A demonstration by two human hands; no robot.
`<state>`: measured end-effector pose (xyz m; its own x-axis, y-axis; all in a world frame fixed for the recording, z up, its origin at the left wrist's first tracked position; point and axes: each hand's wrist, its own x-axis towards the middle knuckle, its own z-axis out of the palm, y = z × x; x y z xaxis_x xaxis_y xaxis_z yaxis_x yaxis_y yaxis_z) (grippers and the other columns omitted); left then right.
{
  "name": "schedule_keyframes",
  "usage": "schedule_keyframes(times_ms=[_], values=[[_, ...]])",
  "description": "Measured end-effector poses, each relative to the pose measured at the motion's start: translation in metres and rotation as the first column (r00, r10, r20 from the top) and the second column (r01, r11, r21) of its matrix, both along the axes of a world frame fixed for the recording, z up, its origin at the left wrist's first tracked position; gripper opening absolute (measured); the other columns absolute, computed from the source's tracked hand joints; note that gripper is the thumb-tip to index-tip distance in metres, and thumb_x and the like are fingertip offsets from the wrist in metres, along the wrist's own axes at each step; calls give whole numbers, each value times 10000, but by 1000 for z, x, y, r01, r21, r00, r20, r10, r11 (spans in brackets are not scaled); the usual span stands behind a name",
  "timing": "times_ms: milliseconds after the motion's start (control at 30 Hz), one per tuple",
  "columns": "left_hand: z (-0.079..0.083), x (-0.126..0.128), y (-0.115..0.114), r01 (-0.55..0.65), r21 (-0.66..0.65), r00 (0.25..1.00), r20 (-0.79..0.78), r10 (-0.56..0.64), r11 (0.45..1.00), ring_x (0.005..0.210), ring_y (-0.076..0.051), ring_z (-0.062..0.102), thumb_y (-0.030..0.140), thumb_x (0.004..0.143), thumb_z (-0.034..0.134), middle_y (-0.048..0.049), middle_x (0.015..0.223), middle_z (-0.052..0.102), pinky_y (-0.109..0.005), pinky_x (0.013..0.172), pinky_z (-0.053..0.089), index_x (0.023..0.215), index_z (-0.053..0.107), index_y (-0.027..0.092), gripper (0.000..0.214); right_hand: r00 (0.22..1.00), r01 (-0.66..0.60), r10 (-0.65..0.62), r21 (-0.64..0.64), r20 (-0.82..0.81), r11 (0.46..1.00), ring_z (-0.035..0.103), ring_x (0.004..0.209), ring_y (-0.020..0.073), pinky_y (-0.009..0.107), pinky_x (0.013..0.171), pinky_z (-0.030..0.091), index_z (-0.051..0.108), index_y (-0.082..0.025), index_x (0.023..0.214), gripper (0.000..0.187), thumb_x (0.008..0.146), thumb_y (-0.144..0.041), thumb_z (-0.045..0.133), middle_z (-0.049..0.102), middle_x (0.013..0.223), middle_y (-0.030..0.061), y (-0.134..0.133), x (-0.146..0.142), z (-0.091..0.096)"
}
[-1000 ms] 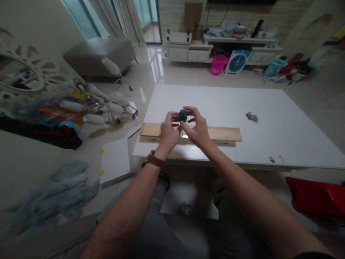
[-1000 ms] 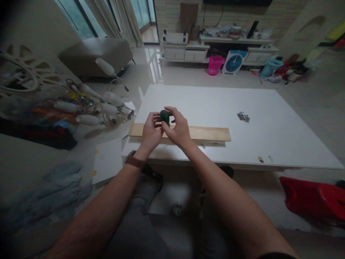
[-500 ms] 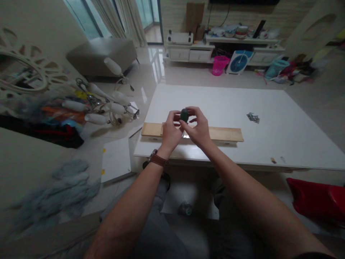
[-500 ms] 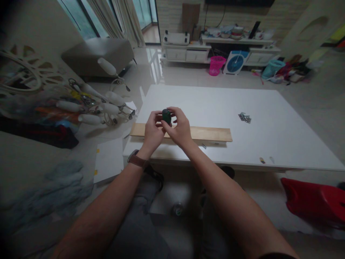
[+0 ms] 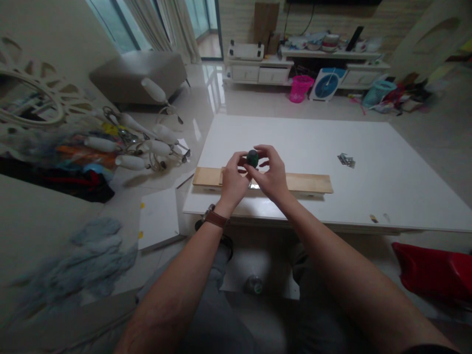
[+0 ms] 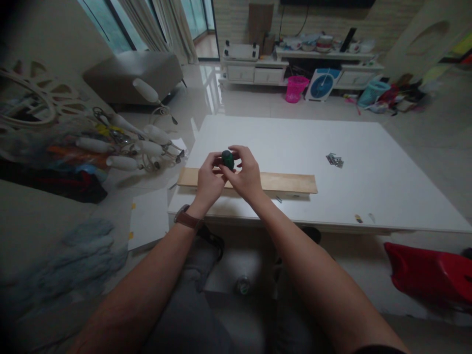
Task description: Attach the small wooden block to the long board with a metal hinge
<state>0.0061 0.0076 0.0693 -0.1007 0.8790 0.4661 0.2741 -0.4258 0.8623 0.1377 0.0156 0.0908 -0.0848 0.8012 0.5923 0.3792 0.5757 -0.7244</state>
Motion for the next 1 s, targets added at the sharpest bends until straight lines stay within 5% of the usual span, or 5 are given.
schedule_keyframes(times_ms=[233, 467, 767, 1000], values=[[-2, 0, 0, 20, -11, 998, 53, -20, 1000, 1052, -185, 724, 25, 850, 699, -31, 1096, 735, -305, 827, 619, 1161, 577, 259, 408, 998, -52, 52, 4, -18, 999, 722, 1087, 218, 349, 808, 581, 567, -281, 1286, 448, 850, -189, 611, 751, 1168, 49, -2, 1, 2], [2, 1, -2, -10, 23, 1000, -25, 10, 1000, 951, -170, 693, 24, 771, 757, -42, 1129, 691, -288, 768, 612, 1105, 633, 227, 410, 1000, 7, -7, 11, -3, 1000, 683, 980, 212, 351, 775, 569, 592, -272, 1213, 448, 785, -220, 713, 699, 1089, 37, 1, 0, -2], [-4, 0, 1, 25, -9, 998, 57, -25, 1000, 1077, -189, 721, 43, 878, 675, -44, 1160, 723, -326, 847, 622, 1234, 524, 283, 456, 999, -50, 50, -24, -11, 998, 714, 1123, 232, 380, 841, 590, 563, -303, 1295, 474, 840, -180, 615, 742, 1191, 48, -2, 0, 1], [1, 3, -3, 16, 2, 1000, 7, -16, 1000, 1002, -170, 693, 67, 810, 760, -54, 1210, 699, -285, 784, 599, 1189, 563, 257, 467, 999, 38, -39, 24, 15, 999, 658, 959, 204, 365, 792, 579, 592, -280, 1213, 429, 807, -208, 712, 663, 1087, 32, 0, 0, -1]])
